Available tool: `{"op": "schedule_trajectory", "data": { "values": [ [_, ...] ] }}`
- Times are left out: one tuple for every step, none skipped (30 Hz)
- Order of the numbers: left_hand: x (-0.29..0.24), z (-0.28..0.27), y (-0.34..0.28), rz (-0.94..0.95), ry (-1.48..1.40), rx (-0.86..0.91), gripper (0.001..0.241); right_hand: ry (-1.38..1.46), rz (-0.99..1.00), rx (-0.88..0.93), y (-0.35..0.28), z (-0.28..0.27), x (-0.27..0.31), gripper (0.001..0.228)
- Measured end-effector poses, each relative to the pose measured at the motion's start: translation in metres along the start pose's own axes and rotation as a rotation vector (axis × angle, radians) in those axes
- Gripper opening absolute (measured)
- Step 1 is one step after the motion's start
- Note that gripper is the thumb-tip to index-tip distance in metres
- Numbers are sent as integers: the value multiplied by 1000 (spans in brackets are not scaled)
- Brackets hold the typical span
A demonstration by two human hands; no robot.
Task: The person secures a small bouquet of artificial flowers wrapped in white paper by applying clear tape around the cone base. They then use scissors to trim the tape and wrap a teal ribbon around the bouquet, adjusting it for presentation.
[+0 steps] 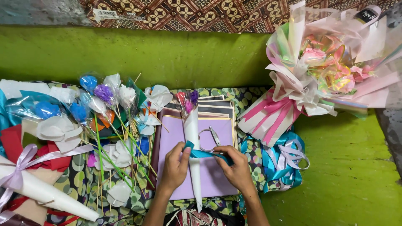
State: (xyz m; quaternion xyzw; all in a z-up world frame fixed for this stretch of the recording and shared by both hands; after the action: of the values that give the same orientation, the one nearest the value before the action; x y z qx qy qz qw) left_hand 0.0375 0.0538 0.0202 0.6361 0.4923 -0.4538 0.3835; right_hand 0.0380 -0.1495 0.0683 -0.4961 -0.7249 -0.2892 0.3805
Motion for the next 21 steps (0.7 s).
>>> {"op": "schedule_trajectory", "data": {
  "values": [
    [2, -7, 0, -2, -1, 1, 31, 0, 1, 1, -2, -2, -7, 18],
    [5, -18, 0, -2, -19, -73, 31, -48, -9, -45, -4, -7, -14, 23],
    [7, -27, -3, -7, -40, -143, 32, -96, -13, -89, -10, -11, -20, 28],
    [9, -33, -9, -14, -43, -137, 32, -95, -4, -87, -15, -17, -23, 28],
    [16, -46, -14, -121, 7, -220, 32, -186, -30, -130, -17, -24, -23, 29],
    [21, -58, -20, -228, 58, -303, 32, -276, -55, -173, -19, -31, -24, 31],
    [26, -64, -22, -234, 58, -304, 32, -274, -54, -168, -25, -36, -31, 31],
    [29, -72, -26, -189, 11, -358, 29, -323, -4, -206, -31, -43, -39, 35],
    [33, -80, -30, -144, -36, -415, 30, -373, 45, -242, -37, -50, -48, 40],
    [33, -86, -31, -150, -37, -419, 30, -373, 44, -234, -40, -56, -50, 40],
    [32, -92, -35, -135, -38, -451, 30, -361, 87, -283, -46, -65, -55, 45],
    [32, -99, -38, -119, -38, -483, 32, -350, 130, -331, -52, -73, -59, 51],
    [31, -103, -38, -123, -36, -489, 32, -347, 127, -325, -52, -78, -52, 51],
    [30, -105, -37, -114, -84, -465, 33, -285, 170, -352, -54, -84, -48, 50],
    [30, -107, -36, -104, -132, -439, 34, -224, 216, -380, -56, -91, -44, 49],
    [31, -108, -38, -108, -131, -443, 34, -222, 215, -375, -54, -93, -43, 49],
    [32, -108, -40, -136, -88, -458, 36, -201, 249, -384, -55, -96, -43, 46],
    [33, -108, -41, -164, -45, -473, 38, -180, 282, -393, -56, -99, -44, 42],
    [35, -106, -41, -167, -47, -469, 38, -181, 288, -393, -56, -99, -48, 42],
    [37, -104, -42, -192, -61, -457, 39, -47, 373, -432, -59, -100, -59, 39],
    [39, -103, -43, -219, -73, -450, 41, 91, 454, -467, -60, -98, -70, 36]
  ]
}}
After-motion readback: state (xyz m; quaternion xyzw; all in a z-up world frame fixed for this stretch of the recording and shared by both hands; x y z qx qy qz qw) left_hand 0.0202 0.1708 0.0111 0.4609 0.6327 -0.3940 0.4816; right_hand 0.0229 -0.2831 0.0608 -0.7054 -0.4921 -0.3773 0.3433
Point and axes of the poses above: each hand's wrist, its own y-axis towards the middle knuckle, its own z-axis out of the palm, x = y × z, the point moved 5 cm from there along y, towards the middle knuckle, and after that the axes turned 11 degrees about x, right-handed, at the moved point
